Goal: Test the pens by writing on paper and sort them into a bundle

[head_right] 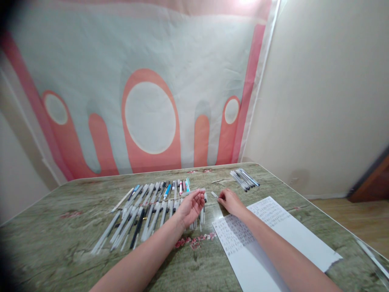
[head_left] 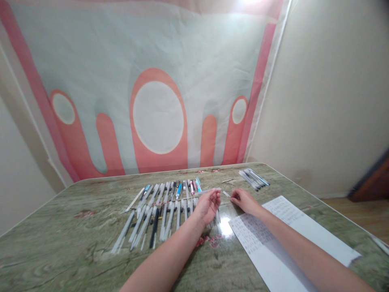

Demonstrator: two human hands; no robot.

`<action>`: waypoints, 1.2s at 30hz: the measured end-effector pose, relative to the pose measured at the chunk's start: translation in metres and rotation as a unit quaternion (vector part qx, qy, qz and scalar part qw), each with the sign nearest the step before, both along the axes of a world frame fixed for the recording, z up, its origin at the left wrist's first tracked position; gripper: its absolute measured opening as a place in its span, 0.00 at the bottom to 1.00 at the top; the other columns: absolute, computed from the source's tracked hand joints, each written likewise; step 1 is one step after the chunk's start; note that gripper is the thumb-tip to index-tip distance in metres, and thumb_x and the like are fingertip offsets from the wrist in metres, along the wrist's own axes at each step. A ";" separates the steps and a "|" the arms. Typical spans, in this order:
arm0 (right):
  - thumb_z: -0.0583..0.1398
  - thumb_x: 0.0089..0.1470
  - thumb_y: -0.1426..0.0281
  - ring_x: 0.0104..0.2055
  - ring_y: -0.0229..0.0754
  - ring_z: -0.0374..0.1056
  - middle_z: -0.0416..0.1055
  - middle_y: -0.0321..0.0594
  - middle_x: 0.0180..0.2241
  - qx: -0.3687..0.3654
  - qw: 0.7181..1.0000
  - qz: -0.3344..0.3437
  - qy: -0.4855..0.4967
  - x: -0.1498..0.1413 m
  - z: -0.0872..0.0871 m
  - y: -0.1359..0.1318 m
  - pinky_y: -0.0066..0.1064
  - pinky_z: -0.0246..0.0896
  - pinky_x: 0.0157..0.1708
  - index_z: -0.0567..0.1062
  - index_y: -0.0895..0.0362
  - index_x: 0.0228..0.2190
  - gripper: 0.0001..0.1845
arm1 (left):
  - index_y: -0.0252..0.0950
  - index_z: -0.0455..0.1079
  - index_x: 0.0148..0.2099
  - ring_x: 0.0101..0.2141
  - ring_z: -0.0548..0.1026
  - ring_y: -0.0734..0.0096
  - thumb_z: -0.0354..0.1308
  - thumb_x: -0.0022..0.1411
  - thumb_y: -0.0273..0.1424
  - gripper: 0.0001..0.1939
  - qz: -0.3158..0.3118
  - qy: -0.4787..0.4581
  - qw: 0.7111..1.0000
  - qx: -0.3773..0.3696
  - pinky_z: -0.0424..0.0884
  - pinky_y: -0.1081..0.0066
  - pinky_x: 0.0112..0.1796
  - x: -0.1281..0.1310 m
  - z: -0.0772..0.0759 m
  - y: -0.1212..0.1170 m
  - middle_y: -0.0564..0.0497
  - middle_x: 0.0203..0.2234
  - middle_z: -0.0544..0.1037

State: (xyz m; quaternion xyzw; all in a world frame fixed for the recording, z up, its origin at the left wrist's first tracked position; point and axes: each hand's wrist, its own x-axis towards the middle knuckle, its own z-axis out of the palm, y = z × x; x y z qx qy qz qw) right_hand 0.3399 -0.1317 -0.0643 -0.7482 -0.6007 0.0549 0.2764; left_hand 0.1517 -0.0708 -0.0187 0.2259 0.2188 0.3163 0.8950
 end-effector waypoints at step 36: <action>0.55 0.51 0.68 0.32 0.38 0.65 0.67 0.39 0.31 0.189 0.957 0.157 0.158 -0.046 0.051 -0.014 0.30 0.62 0.34 0.70 0.57 0.37 0.10 | 0.30 0.68 0.32 0.27 0.70 0.78 0.62 0.46 0.27 0.09 0.032 0.034 0.993 0.107 0.65 0.78 0.29 0.005 -0.016 -0.003 0.48 0.25 0.74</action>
